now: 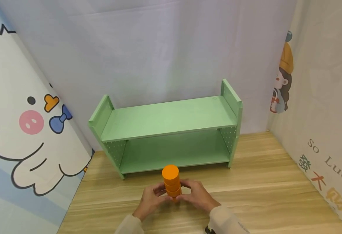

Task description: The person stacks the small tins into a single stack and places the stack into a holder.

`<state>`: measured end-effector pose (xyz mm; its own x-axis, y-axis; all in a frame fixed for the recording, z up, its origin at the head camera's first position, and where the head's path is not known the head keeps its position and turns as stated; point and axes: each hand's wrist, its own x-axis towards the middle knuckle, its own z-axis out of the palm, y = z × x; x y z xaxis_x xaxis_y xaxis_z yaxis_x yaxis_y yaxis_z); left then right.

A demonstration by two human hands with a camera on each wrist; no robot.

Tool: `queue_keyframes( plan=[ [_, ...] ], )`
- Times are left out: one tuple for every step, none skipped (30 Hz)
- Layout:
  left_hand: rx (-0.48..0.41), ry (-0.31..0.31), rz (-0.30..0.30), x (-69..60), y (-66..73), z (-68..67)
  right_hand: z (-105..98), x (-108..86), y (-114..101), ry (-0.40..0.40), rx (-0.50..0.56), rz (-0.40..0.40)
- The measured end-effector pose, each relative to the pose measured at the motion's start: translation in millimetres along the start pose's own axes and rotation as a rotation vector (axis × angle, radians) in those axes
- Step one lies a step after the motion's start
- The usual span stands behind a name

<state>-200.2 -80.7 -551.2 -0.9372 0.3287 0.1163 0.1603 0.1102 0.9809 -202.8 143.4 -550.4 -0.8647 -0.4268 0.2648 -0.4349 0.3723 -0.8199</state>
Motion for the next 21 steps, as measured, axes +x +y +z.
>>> queue_keyframes(
  plan=[
    [-0.002,-0.001,-0.006,0.4,1.6,-0.2,-1,0.4,-1,-0.001,-0.005,-0.005],
    [-0.004,-0.003,-0.009,0.5,3.4,-0.4,-2,0.8,-1,-0.004,-0.007,-0.011],
    [-0.006,-0.003,-0.013,0.8,4.6,-0.6,-4,1.0,-3,-0.006,-0.008,-0.012],
    [-0.009,-0.007,-0.013,1.1,5.8,-0.9,-5,1.0,-4,-0.009,-0.007,-0.013],
    [-0.014,-0.01,-0.013,1.2,7.1,-1.1,-6,0.9,-5,-0.013,-0.004,-0.011],
    [-0.017,-0.012,-0.007,1.4,8.3,-1.4,-7,0.9,-6,-0.016,-0.002,-0.011],
    [-0.018,-0.013,-0.003,1.5,9.6,-1.6,-8,0.9,-7,-0.018,-0.001,-0.012],
    [-0.015,-0.014,0.003,1.6,10.8,-1.8,-9,0.9,-9,-0.019,0.001,-0.012],
    [-0.007,-0.016,0.011,2.1,11.7,-2.0,-10,1.0,-10,-0.019,0.001,-0.011],
    [-0.003,-0.018,0.016,2.3,13.0,-2.3,-11,1.2,-10,-0.02,-0.002,-0.012],
    [0.002,-0.019,0.02,2.5,14.6,-2.5,-11,1.3,-11,-0.019,-0.006,-0.012],
    [0.011,-0.021,0.021,2.9,16.1,-2.7,-12,1.7,-12,-0.019,-0.01,-0.013],
    [0.019,-0.024,0.02,3.1,17.8,-3.1,-13,2.0,-13,-0.019,-0.016,-0.014],
    [0.025,-0.025,0.02,3.6,19.4,-3.4,-14,2.4,-14,-0.018,-0.017,-0.012],
    [0.026,-0.027,0.016,4.1,21.1,-3.7,-15,3.1,-16,-0.019,-0.015,-0.013],
    [0.028,-0.027,0.016,4.6,23.2,-4.0,-16,3.6,-17,-0.019,-0.016,-0.015],
    [0.031,-0.028,0.018,5.3,25.3,-4.4,-17,4.2,-18,-0.018,-0.013,-0.016],
    [0.035,-0.029,0.019,6.0,27.1,-4.7,-18,5.0,-20,-0.016,-0.01,-0.017],
    [0.035,-0.029,0.022,6.8,29.1,-5.1,-19,5.7,-21,-0.011,-0.009,-0.019],
    [0.038,-0.031,0.032,7.6,31.1,-5.4,-20,6.4,-23,-0.007,-0.012,-0.022],
    [0.041,-0.033,0.039,8.3,32.9,-5.8,-21,7.0,-24,-0.002,-0.019,-0.026]
  ],
)
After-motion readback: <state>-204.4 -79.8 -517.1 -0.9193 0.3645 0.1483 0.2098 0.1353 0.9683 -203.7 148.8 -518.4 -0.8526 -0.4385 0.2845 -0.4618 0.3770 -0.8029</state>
